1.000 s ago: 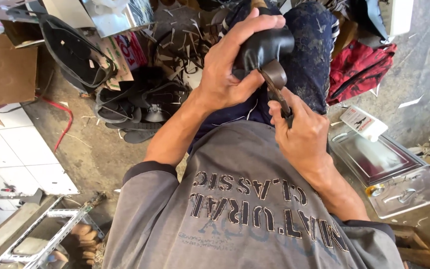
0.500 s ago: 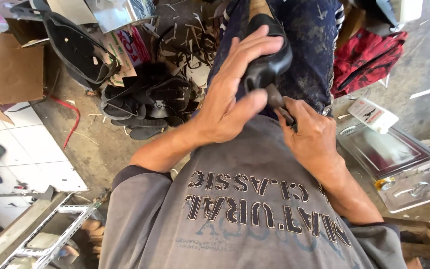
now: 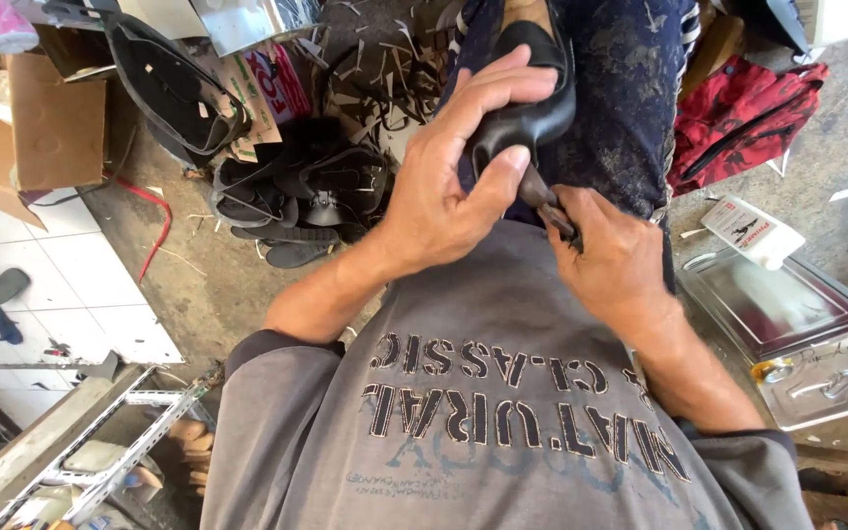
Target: The person holds a black sandal on their lap and uses a hammer to repeatedly strike the sole and heel area. They rotate the sandal to work on different sections of the sole while continuing to hammer it.
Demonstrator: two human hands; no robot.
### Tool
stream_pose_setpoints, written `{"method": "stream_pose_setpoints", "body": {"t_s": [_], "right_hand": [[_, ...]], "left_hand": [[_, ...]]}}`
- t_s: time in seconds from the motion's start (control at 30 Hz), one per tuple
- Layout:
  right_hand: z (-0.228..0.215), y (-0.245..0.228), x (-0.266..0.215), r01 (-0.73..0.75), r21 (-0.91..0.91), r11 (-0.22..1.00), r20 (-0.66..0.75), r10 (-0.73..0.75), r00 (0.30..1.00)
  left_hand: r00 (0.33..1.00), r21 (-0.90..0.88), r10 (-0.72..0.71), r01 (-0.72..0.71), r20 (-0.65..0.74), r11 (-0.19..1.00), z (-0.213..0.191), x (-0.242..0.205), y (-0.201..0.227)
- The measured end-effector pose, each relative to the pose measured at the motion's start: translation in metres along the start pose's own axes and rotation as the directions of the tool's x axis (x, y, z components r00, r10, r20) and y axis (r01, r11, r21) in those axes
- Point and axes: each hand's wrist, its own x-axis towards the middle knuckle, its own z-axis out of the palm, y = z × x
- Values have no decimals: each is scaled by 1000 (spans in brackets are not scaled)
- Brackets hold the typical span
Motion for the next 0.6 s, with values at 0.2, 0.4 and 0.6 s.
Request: {"method": "stream_pose_setpoints", "body": {"t_s": [0.2, 0.4, 0.6], "right_hand": [[-20, 6, 32, 92, 76, 993, 227, -107, 968], [-38, -8, 62, -43, 298, 954, 320, -57, 946], [-40, 5, 89, 194, 305, 932, 320, -292, 901]], "left_hand": [[984, 106, 178, -178, 10, 978, -22, 21, -32], [996, 91, 85, -87, 29, 992, -38, 24, -18], [995, 36, 92, -93, 25, 995, -36, 20, -13]]}}
